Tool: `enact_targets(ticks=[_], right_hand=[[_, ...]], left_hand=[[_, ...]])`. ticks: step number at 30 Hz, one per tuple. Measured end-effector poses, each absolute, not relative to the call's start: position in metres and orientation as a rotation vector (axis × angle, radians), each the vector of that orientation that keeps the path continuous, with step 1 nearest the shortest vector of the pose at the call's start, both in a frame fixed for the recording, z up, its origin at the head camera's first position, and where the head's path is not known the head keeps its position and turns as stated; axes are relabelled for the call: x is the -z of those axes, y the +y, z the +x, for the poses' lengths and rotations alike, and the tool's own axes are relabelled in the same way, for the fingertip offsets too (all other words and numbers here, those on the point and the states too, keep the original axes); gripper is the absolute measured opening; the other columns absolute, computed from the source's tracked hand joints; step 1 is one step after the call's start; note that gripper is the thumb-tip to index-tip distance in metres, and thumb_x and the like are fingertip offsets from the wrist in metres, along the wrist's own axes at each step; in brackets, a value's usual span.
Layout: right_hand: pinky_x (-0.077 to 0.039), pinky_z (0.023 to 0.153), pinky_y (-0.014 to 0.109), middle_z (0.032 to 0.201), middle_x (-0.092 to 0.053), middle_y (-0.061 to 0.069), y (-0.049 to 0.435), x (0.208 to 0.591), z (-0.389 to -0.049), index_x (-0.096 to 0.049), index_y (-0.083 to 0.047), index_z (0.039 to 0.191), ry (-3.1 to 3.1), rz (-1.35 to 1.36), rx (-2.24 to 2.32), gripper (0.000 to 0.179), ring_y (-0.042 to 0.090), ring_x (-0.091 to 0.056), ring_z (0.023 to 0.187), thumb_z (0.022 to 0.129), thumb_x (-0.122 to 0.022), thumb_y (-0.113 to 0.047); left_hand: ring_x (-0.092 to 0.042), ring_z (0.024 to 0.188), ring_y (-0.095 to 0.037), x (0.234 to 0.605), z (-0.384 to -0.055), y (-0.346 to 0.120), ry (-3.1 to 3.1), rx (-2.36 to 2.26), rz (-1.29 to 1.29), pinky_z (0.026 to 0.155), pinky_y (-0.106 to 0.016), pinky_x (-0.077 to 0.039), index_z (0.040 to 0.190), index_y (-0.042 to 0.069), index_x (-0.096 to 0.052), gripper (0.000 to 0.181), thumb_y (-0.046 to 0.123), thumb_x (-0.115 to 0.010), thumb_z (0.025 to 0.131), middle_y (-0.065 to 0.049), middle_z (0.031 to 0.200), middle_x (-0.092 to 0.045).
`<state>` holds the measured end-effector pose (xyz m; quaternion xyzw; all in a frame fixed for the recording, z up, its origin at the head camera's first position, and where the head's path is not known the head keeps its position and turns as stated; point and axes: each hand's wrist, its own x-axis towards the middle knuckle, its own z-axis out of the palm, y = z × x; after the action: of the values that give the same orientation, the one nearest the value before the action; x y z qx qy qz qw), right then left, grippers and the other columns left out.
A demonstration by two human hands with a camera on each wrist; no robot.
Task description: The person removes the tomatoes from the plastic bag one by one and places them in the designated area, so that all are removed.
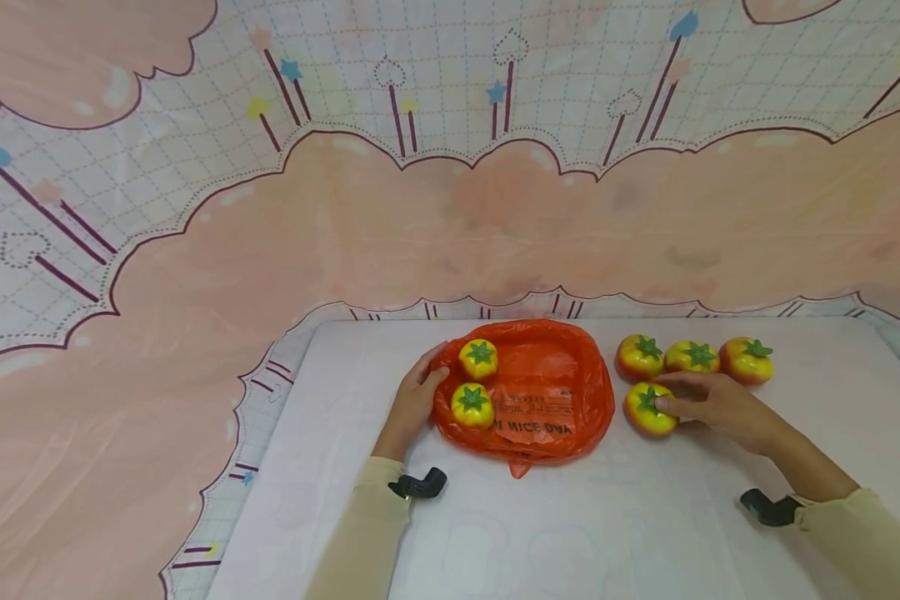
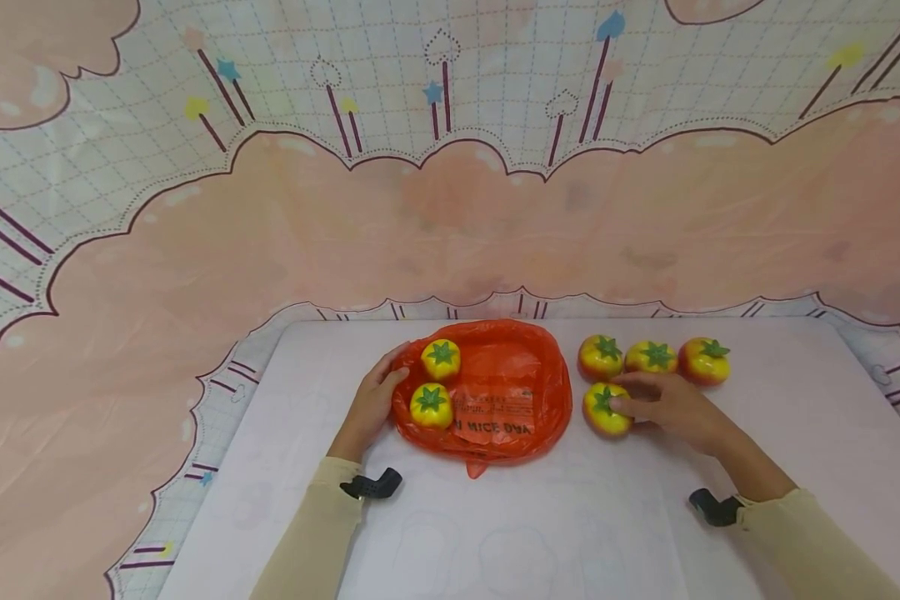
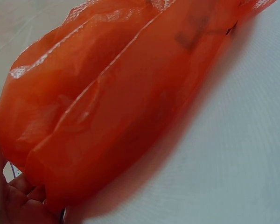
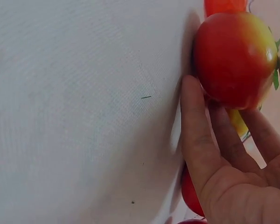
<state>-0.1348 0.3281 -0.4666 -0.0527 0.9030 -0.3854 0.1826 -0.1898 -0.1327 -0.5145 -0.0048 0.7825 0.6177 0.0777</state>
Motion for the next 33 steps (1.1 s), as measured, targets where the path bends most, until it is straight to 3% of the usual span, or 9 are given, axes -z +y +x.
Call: enact_targets(ticks=[10,20,26,33], right_hand=[[-0.06,0.091,0.047,0.14,-0.058,0.021,0.328,0.461,-0.134,-0.056,-0.014,0.145,2.546,-0.123,1.088,0.064,0.037,-0.054,0.123,0.094,-0.068,-0.051],[-0.063,0.086,0.037,0.146,-0.054,0.022,0.33,0.448,-0.132,-0.052,-0.012,0.148,2.511,-0.121,1.107,0.068,0.035,-0.061,0.122,0.094,-0.068,-0.051],[-0.064,0.084,0.036,0.144,-0.058,0.021,0.332,0.434,-0.132,-0.052,-0.008,0.148,2.509,-0.142,1.173,0.068,0.036,-0.064,0.122,0.095,-0.069,-0.046],[-0.064,0.084,0.04,0.149,-0.051,0.024,0.333,0.421,-0.135,-0.052,-0.008,0.148,2.56,-0.138,1.134,0.065,0.041,-0.062,0.123,0.097,-0.067,-0.046]], left_hand=[[-0.038,0.151,-0.02,0.513,-0.189,-0.132,2.34,-1.849,-0.016,0.12,-0.048,-0.038,0.144,0.049,-0.051,0.042,0.038,-0.055,0.104,0.011,0.158,-0.045],[-0.038,0.151,-0.019,0.513,-0.189,-0.133,2.335,-1.863,-0.004,0.121,-0.048,-0.037,0.145,0.047,-0.051,0.042,0.036,-0.054,0.104,0.011,0.158,-0.046],[-0.038,0.151,-0.019,0.513,-0.189,-0.133,2.345,-1.853,-0.009,0.121,-0.047,-0.037,0.145,0.047,-0.051,0.042,0.036,-0.054,0.104,0.012,0.158,-0.046],[-0.037,0.151,-0.02,0.514,-0.189,-0.133,2.343,-1.851,-0.004,0.121,-0.048,-0.036,0.145,0.047,-0.05,0.043,0.036,-0.054,0.104,0.011,0.159,-0.045]])
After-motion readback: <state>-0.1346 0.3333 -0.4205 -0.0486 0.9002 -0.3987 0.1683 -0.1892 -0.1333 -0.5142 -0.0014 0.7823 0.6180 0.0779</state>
